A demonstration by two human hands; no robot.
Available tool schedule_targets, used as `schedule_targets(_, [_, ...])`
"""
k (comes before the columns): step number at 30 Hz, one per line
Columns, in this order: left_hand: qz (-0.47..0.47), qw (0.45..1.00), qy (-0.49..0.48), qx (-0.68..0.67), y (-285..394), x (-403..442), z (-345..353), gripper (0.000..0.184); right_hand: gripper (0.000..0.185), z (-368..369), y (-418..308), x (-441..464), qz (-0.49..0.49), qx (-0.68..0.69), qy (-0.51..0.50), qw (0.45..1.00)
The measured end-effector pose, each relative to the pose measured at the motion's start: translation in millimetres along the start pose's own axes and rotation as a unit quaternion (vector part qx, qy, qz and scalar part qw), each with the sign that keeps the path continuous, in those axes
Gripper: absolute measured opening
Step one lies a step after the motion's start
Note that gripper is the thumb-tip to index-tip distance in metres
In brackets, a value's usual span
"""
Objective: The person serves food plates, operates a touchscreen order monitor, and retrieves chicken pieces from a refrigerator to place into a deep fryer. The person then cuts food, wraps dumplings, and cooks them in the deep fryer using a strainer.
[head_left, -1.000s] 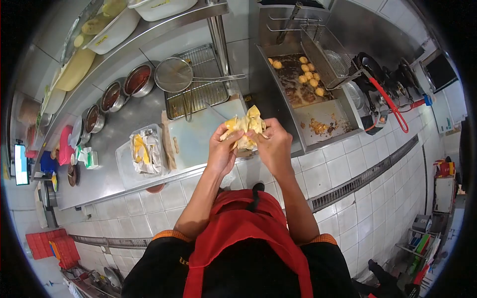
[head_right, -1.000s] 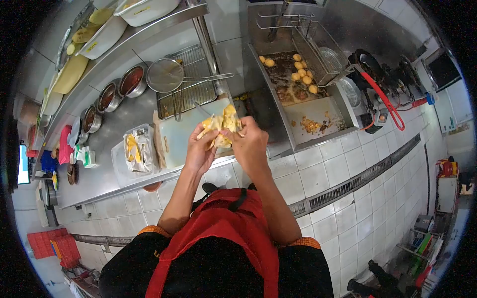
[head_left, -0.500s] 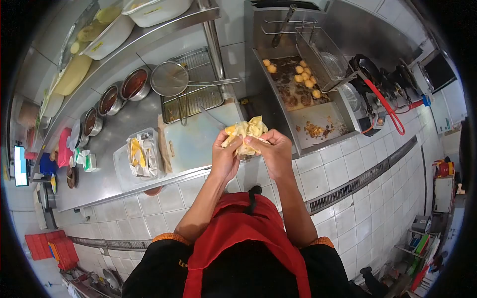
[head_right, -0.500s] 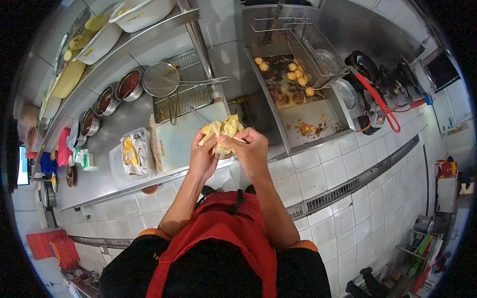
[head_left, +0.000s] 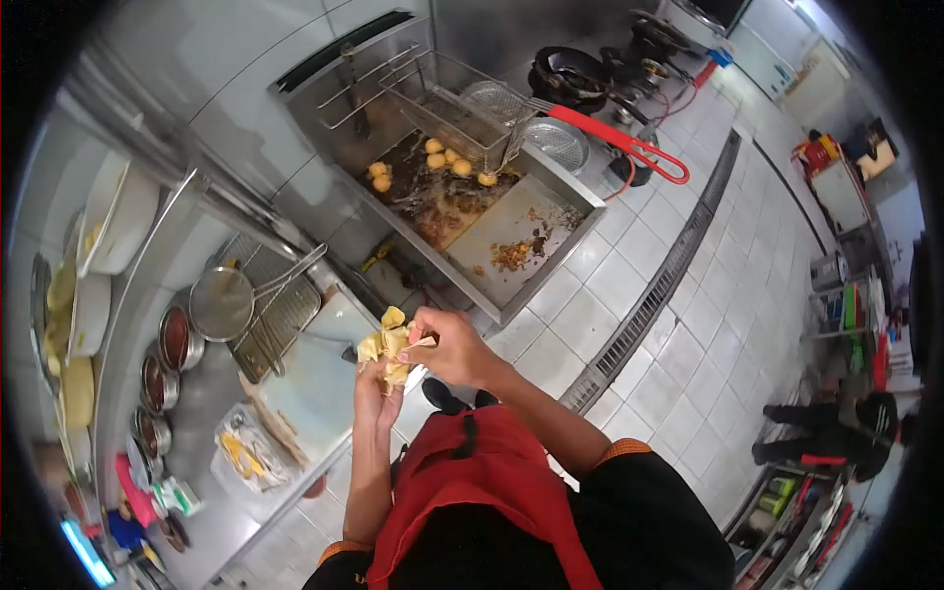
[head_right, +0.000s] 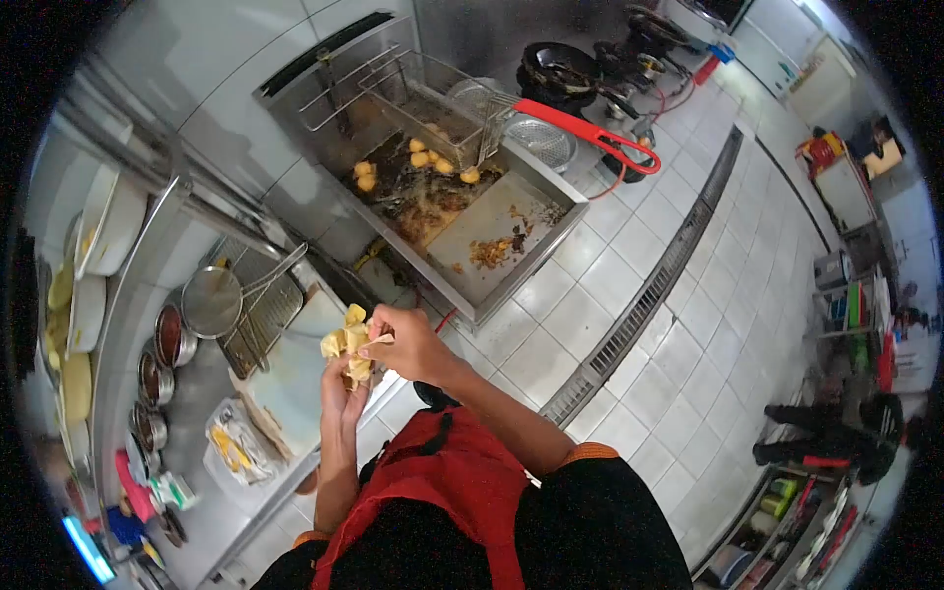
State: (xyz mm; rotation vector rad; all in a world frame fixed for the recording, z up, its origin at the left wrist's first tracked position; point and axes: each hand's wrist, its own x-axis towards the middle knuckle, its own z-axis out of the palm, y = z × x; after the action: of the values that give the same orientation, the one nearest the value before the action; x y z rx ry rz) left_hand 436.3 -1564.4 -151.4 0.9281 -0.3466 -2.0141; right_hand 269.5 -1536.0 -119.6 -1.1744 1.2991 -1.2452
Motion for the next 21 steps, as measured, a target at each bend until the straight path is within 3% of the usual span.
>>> schedule_targets(4, [-0.047,0.998,-0.041,0.011,-12,42,-1,0.04,0.023,-11,10,8,0.007,-0.099,0.026,0.995])
schedule_targets(5, [-0.053,0.997,-0.036,0.043,-12,46,2,0.04,0.033,-23,27,10,-0.016,-0.04,0.012,0.999])
schedule_targets(7, [-0.047,0.994,-0.035,0.093,-11,50,6,0.041,0.044,-59,26,9,0.003,-0.044,-0.019,0.999])
schedule_targets(8, [-0.035,0.994,-0.037,0.092,-10,54,4,0.041,0.051,-76,27,10,0.059,-0.019,-0.023,0.998])
schedule_targets(10, [-0.008,0.998,0.033,0.051,-9,58,6,0.042,0.042,-98,23,22,0.118,-0.026,0.026,0.992])
schedule_targets(11, [0.0,0.998,0.042,0.04,-9,59,-3,0.042,0.035,-107,30,29,0.083,-0.098,0.04,0.991])
schedule_targets(12, [0.006,0.998,0.05,0.027,-11,56,-11,0.042,0.031,-106,33,42,0.098,-0.083,0.024,0.991])
schedule_targets(14, [0.03,0.993,0.102,0.052,-11,44,-16,0.041,0.03,-87,48,77,0.024,-0.042,-0.046,0.998])
schedule_targets(16, [0.076,0.99,0.111,0.035,-30,28,-37,0.041,0.028,-45,44,114,-0.059,-0.131,-0.141,0.979])
schedule_targets(18, [0.129,0.976,0.174,-0.008,-54,5,-47,0.042,0.029,12,64,159,-0.208,-0.231,-0.154,0.938])
schedule_targets(20, [0.142,0.967,0.209,-0.035,-72,-25,-51,0.043,0.031,63,60,200,-0.229,-0.374,-0.171,0.882])
schedule_targets(21, [0.133,0.969,0.205,-0.034,-80,-43,-57,0.035,0.031,84,68,216,-0.234,-0.365,-0.173,0.884])
